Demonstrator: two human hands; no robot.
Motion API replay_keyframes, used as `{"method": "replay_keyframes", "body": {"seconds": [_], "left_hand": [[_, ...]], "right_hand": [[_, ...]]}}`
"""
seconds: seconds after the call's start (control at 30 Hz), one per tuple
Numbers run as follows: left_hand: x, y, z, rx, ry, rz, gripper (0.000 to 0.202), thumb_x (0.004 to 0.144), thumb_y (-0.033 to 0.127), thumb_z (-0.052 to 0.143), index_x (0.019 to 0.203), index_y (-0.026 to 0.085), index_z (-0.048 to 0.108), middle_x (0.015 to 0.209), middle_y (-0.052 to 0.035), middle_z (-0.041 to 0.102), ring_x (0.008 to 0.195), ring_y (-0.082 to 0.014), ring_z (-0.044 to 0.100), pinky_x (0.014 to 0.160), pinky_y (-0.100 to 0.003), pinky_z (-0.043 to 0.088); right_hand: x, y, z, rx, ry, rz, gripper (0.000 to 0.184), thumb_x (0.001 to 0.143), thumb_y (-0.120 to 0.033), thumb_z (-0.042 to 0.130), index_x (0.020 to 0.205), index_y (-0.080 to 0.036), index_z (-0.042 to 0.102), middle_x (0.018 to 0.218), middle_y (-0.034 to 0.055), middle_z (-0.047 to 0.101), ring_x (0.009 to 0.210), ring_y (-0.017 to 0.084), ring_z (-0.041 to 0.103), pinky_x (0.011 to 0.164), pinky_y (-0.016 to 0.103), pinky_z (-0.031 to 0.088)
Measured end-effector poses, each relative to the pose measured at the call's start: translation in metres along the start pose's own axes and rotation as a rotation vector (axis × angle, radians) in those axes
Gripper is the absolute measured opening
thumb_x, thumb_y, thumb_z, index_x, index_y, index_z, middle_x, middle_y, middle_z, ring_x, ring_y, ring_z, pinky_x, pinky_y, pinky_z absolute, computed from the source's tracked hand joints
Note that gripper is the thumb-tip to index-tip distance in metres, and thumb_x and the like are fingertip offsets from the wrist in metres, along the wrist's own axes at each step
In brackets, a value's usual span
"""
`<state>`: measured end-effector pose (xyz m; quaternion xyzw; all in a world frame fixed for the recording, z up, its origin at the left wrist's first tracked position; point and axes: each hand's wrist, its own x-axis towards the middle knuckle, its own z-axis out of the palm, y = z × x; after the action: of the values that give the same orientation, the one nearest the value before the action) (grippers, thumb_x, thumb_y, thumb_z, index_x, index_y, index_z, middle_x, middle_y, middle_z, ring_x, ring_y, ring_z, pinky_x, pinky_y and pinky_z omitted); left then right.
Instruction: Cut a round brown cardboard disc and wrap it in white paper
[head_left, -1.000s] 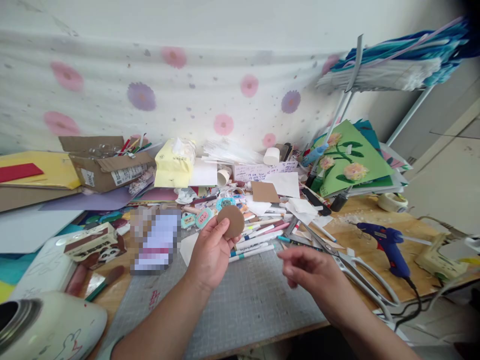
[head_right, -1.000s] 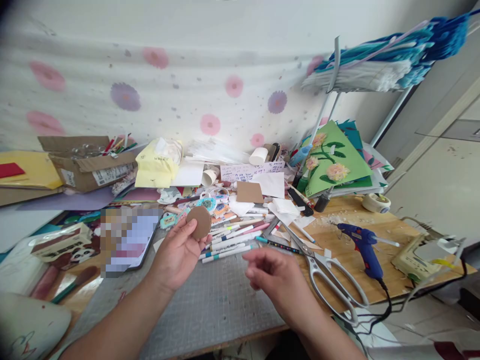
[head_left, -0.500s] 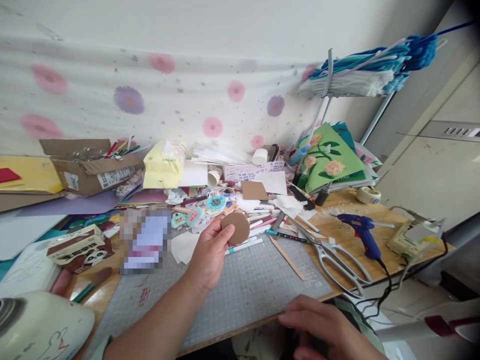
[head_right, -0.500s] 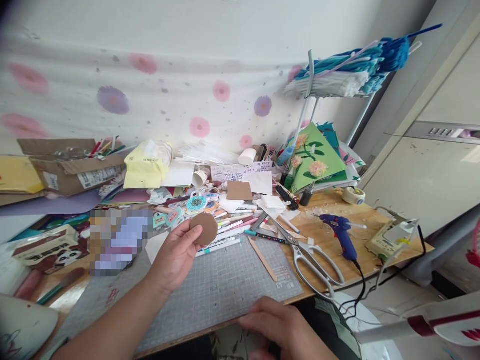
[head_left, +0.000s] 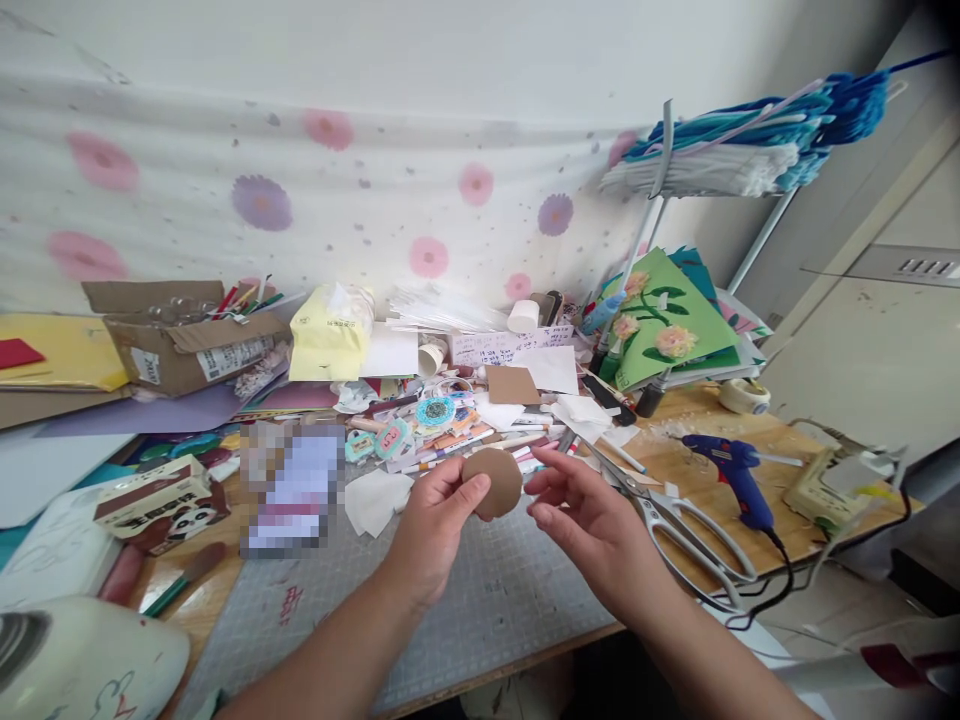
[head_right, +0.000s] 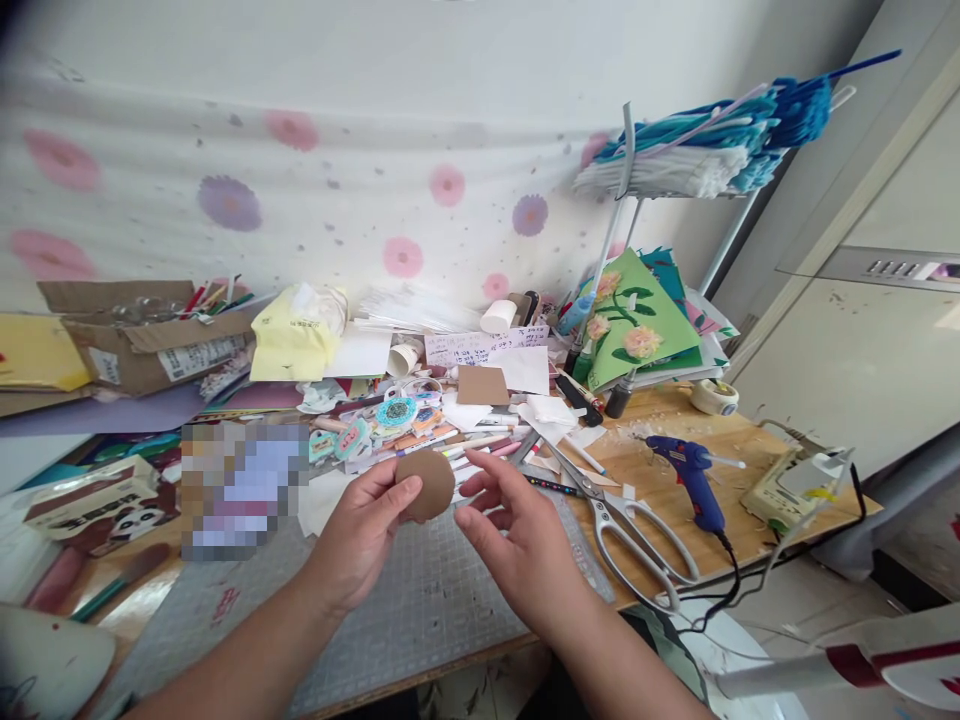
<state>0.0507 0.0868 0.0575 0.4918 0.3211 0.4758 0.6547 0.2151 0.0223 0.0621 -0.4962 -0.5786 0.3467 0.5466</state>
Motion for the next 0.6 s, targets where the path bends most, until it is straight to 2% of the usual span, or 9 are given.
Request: {"method": "replay_keyframes", "body": {"seconds": [0.07, 0.17, 0.37, 0.6], "left_hand": [[0.000, 0.000, 0.001, 0.010, -0.014, -0.007, 0.017, 0.076, 0.032, 0.069, 0.073, 0.016, 0.068, 0.065, 0.0003, 0.057, 0.061, -0.0125, 0.048, 0.057, -0.024, 0.040], [0.000, 0.000, 0.001, 0.018, -0.040, -0.017, 0.016, 0.079, 0.032, 0.067, 0.079, 0.016, 0.068, 0.069, -0.0006, 0.059, 0.062, -0.0125, 0.049, 0.058, -0.024, 0.041], [0.001, 0.004, -0.004, -0.062, -0.109, -0.071, 0.018, 0.081, 0.035, 0.066, 0.084, 0.017, 0.069, 0.077, -0.0024, 0.061, 0.071, -0.0143, 0.054, 0.062, -0.025, 0.046], [0.005, 0.007, -0.005, -0.202, -0.013, -0.040, 0.012, 0.077, 0.031, 0.071, 0.078, 0.019, 0.070, 0.078, -0.0014, 0.064, 0.069, -0.0123, 0.058, 0.060, -0.022, 0.047]], "right_hand": [[0.010, 0.003, 0.009, 0.109, 0.007, 0.024, 0.043, 0.082, -0.028, 0.064, 0.124, -0.026, 0.054, 0.089, 0.0038, 0.063, 0.077, 0.018, 0.061, 0.067, 0.032, 0.051], [0.019, 0.005, 0.017, 0.175, 0.048, 0.050, 0.037, 0.078, -0.024, 0.067, 0.115, -0.024, 0.062, 0.076, -0.0007, 0.058, 0.068, 0.015, 0.056, 0.063, 0.029, 0.048], [0.026, 0.004, 0.013, 0.337, 0.022, 0.159, 0.031, 0.072, -0.025, 0.073, 0.103, -0.023, 0.071, 0.069, -0.0023, 0.058, 0.060, 0.012, 0.053, 0.058, 0.027, 0.046], [0.033, 0.010, 0.012, 0.443, 0.038, 0.221, 0.030, 0.067, -0.026, 0.079, 0.097, -0.023, 0.075, 0.069, -0.0011, 0.060, 0.059, 0.012, 0.053, 0.055, 0.026, 0.047]]}}
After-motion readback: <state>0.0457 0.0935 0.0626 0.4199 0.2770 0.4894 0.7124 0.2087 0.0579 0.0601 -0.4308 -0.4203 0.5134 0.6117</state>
